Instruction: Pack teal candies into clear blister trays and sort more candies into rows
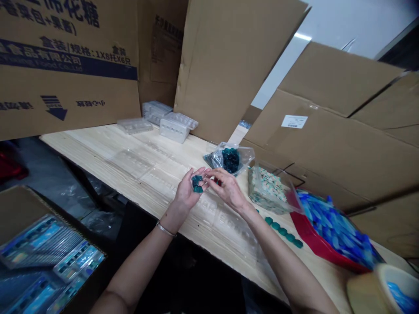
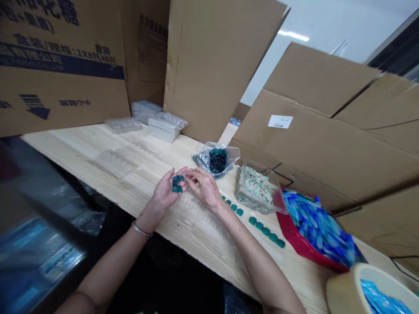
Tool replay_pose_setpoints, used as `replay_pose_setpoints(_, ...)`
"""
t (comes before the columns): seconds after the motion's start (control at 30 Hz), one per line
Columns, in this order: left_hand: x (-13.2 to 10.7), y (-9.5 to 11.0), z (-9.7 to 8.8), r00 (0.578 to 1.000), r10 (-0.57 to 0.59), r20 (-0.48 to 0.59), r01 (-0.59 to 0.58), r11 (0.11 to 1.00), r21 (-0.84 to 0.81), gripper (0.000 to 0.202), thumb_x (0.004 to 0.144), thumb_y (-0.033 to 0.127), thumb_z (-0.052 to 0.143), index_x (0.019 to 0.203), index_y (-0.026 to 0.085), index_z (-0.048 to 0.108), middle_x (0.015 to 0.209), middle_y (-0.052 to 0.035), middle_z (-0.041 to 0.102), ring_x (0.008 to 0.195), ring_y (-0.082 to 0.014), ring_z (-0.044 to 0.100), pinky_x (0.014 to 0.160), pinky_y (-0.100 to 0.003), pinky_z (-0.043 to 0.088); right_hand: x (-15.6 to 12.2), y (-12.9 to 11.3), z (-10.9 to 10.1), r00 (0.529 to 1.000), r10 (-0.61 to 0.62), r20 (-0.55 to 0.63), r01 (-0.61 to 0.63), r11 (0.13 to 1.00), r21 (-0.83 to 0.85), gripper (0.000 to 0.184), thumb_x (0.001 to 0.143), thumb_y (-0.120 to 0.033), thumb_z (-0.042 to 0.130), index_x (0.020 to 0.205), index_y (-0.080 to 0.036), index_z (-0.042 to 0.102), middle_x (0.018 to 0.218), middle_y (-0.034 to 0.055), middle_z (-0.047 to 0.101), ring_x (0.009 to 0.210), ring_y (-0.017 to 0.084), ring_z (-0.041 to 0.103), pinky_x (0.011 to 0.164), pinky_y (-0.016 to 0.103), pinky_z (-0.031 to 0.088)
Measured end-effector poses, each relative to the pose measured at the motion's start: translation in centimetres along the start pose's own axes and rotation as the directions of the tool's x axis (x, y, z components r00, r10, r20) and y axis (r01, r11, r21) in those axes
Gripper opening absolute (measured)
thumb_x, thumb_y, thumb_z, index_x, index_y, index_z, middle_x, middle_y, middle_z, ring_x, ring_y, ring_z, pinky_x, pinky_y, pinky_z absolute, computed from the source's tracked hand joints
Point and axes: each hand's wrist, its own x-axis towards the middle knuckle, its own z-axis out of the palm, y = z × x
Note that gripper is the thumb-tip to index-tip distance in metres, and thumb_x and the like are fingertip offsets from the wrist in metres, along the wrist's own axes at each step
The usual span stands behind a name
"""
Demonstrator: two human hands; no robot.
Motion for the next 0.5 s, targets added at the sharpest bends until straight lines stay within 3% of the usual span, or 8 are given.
replay_pose_setpoints(0.13,-0.1,0.1,0.2,1.000,-0.020,-0.011,0.019,1.000,-0.004,0.032,0.091,0.027,0.034,0.096,0.006,0.058,0.062,-0.0025,0.059,0.043,-0.0062,0.047,0.043,-0.018,0.037,0.9,-0.1,1.2,1.000,-0.008,0.024,0.008,1.000,0.010,0.019,0.082,-0.022,0.055,0.098,-0.020,0.066,0.089,0.0062,0.063,0.079,0.016,0.058,0.069,0.027,0.047)
replay_pose_setpoints(0.5,0.5,-0.8,0.0,1.000,0.023,0.002,-0.023,0.999,0.026,0.025,0.089,0.026,0.044,0.081,0.008,0.061,0.062,-0.0020,0.057,0.047,-0.0055,0.049,0.050,-0.018,0.042,0.9,0.1,1.4,0.997,0.029,-0.071,-0.027,0.999,0.038,0.013,0.082,-0.019,0.053,0.083,-0.018,0.066,0.077,0.0042,0.063,0.070,0.014,0.058,0.066,0.026,0.047)
